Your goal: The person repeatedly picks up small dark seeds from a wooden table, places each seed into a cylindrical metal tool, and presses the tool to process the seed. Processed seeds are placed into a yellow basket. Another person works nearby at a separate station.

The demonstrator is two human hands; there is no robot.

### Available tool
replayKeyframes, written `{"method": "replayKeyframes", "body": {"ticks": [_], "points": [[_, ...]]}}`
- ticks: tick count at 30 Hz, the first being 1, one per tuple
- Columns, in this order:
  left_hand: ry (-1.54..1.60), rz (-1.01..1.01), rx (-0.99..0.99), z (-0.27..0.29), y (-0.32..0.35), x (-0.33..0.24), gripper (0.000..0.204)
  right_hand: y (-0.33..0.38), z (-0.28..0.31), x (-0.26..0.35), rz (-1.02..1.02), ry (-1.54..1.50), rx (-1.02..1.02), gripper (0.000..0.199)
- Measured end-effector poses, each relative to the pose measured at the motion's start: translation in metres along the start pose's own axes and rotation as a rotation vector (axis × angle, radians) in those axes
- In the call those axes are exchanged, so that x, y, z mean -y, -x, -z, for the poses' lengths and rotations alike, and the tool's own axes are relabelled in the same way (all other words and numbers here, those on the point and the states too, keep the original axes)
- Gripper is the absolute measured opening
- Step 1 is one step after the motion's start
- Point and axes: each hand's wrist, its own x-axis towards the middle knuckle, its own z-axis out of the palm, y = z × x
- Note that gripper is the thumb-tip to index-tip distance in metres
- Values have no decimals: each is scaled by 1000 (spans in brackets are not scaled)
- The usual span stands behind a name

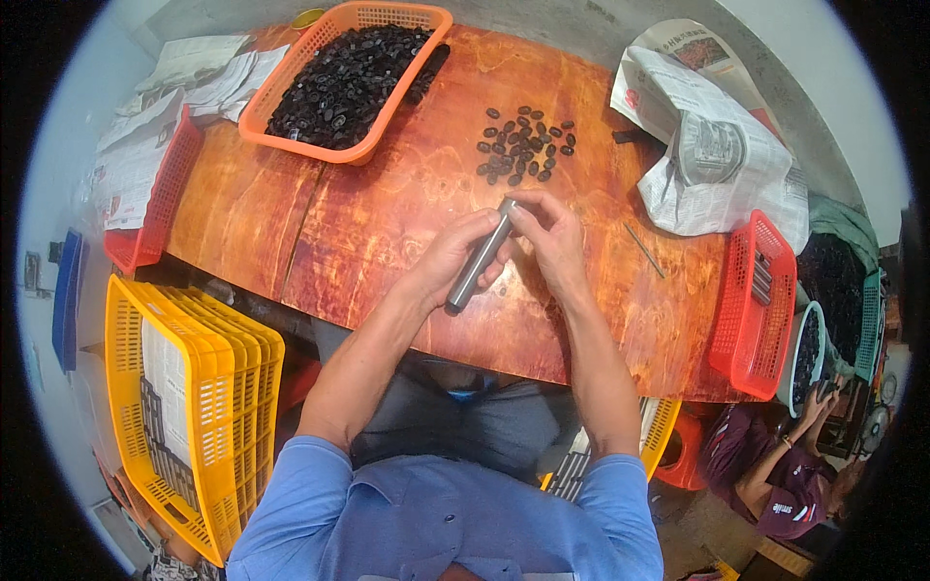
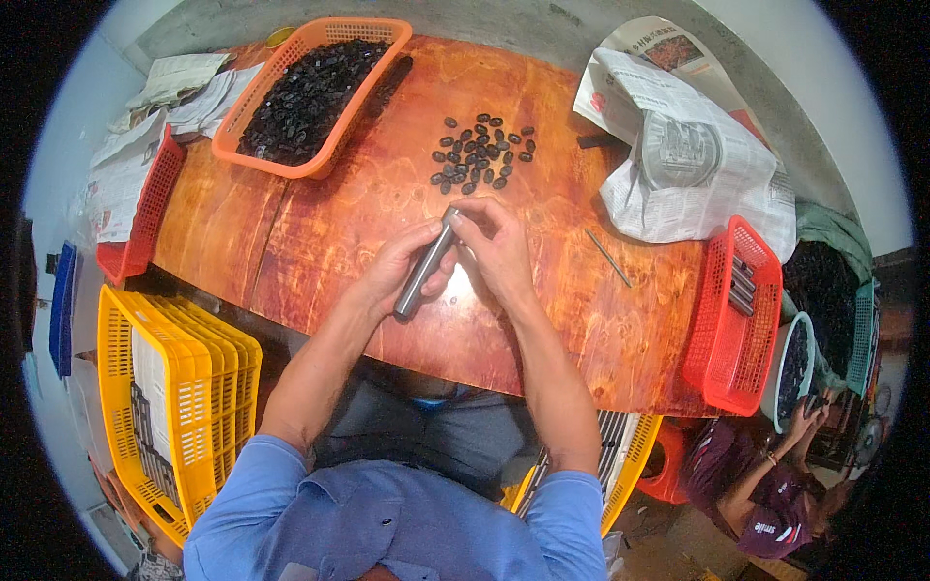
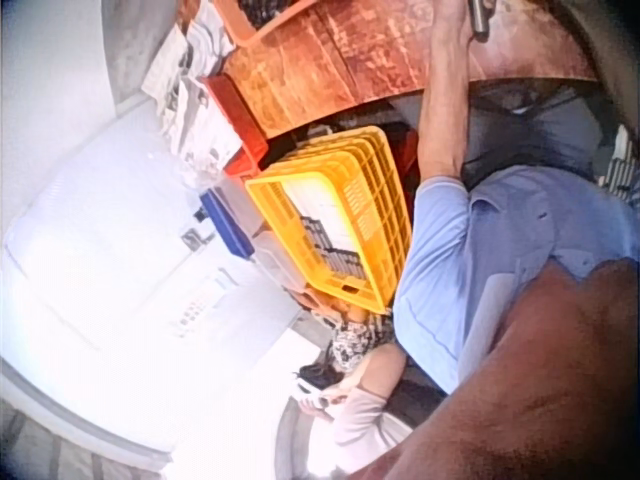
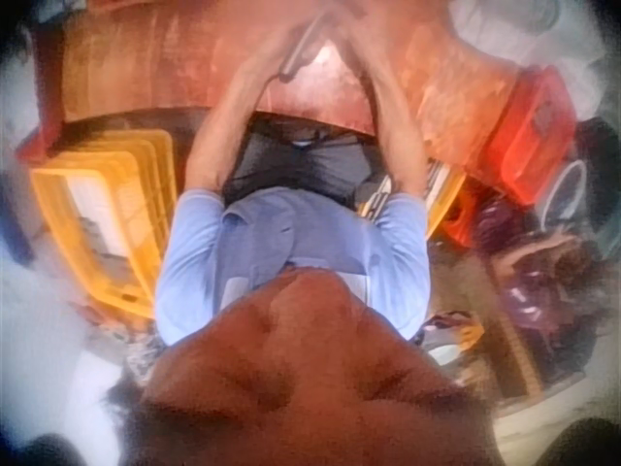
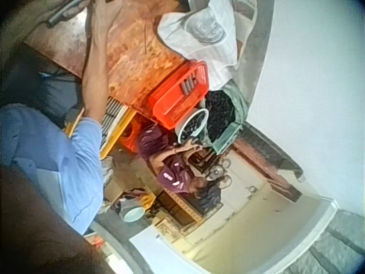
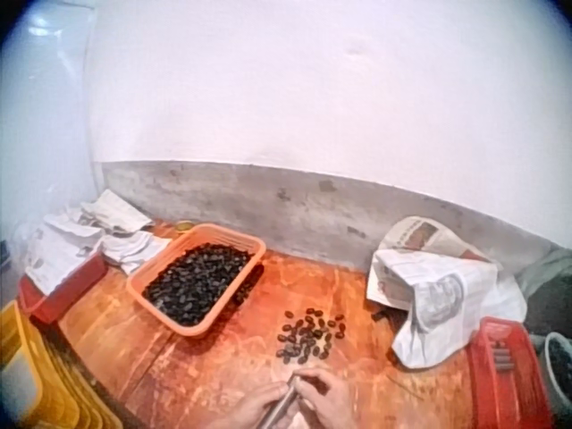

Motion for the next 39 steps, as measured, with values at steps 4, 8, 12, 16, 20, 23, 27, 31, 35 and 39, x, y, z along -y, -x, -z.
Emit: {"method": "replayKeyframes", "body": {"ticks": [4,8,12,16,20,23,27,31,35,39], "points": [[-33,-19,-15,-3,-1,0,28,-1,4,-7,15,-64,12,23],[-98,-48,-17,-2,-1,2,29,-1,3,-4,21,-73,13,24],[-166,-115,11,-6,-1,6,31,0,4,-5,27,-167,-5,26],[-245,-107,-38,-10,-4,6,38,-2,10,-6,44,-144,-52,29],[-331,-107,-7,-1,-8,10,39,0,12,0,48,-215,-31,31],[-354,-130,7,-2,-6,11,40,-2,15,-3,83,-233,-39,32],[-354,-171,37,-7,-2,11,40,-2,18,-1,85,-266,-4,33],[-540,-200,-70,-14,7,9,40,-2,22,0,67,-228,67,34],[-1213,-558,-180,-25,21,0,38,-5,29,-1,168,-61,161,33],[-1626,-651,-221,-17,31,-3,40,-3,33,15,25,255,223,29]]}}
